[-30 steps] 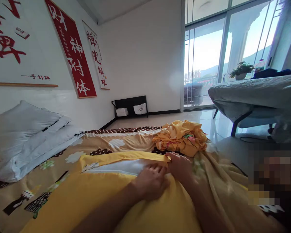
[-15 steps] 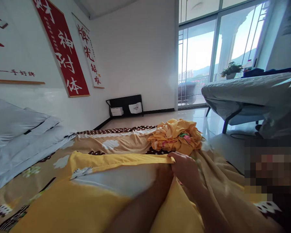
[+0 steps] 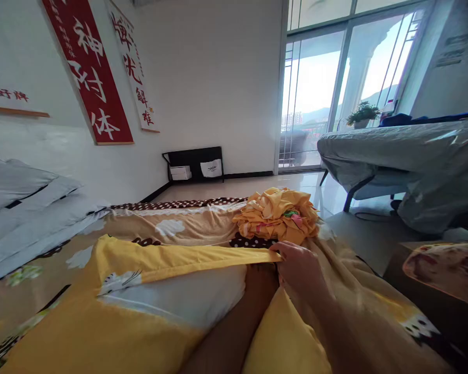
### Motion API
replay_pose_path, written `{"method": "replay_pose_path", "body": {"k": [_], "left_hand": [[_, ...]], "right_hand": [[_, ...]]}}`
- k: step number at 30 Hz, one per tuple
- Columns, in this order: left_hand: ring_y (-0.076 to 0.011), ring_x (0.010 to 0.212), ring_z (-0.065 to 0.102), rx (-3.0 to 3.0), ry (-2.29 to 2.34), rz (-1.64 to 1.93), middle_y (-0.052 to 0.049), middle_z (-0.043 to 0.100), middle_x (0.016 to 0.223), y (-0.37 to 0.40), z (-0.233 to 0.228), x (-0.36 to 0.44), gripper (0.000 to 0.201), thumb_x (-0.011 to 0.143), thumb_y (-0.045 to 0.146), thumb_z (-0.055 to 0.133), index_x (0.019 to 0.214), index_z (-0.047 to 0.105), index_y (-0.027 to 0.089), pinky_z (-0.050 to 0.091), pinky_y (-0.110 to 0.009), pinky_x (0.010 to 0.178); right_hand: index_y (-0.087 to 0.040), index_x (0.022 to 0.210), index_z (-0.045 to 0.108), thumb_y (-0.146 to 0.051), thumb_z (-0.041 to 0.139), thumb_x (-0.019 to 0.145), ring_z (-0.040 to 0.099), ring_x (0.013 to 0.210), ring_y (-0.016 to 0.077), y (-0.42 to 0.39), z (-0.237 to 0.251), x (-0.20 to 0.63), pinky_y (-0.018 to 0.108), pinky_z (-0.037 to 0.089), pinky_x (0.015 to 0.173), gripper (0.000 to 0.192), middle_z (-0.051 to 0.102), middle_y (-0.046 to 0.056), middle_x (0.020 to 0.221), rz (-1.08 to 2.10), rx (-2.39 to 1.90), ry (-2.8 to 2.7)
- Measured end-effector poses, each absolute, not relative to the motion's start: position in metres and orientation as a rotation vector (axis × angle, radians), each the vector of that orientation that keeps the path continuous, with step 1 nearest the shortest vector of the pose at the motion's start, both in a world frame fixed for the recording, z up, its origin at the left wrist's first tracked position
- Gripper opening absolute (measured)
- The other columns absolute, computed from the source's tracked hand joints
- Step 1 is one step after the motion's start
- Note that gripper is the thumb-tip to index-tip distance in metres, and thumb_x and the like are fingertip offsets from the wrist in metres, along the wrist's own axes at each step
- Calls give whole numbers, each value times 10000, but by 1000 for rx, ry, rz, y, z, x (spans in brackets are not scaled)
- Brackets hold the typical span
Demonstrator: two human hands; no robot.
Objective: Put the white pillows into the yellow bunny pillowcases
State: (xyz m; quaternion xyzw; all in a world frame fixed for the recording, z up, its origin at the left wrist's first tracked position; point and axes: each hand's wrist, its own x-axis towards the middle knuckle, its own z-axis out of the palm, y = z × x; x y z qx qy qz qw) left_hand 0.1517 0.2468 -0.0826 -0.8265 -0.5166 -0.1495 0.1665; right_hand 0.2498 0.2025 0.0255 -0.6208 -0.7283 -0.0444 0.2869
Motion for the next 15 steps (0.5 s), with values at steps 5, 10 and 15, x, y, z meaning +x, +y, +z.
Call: {"method": "replay_pose_path", "body": {"k": [5,10,15], "left_hand": [[-275,1133,578,-2361,-1503,-489,-158,623,1199,247,-88,151,437,917,252,432,1338,462,138,494,-479,909],[-234,1089,596,-2402,-1477,-563,-102,641,1177,250,-81,147,383,896,267,470,1263,534,177,500,-421,925],[-243,966,625,-2356,-1525,-662,-94,672,1025,248,-67,151,260,897,213,445,1079,624,164,529,-413,825]], "right_hand": [[-285,868,722,-98,493,760,630,748,149,206,20,252,250,315,598,315,723,-14,888,-152,-1597,-1929],[-274,871,722,-54,487,725,628,738,144,206,20,251,242,313,590,353,725,-9,882,-131,-1601,-1925],[-265,884,722,-21,472,675,628,762,157,202,25,248,242,311,604,407,721,1,866,-53,-1602,-1955]]}}
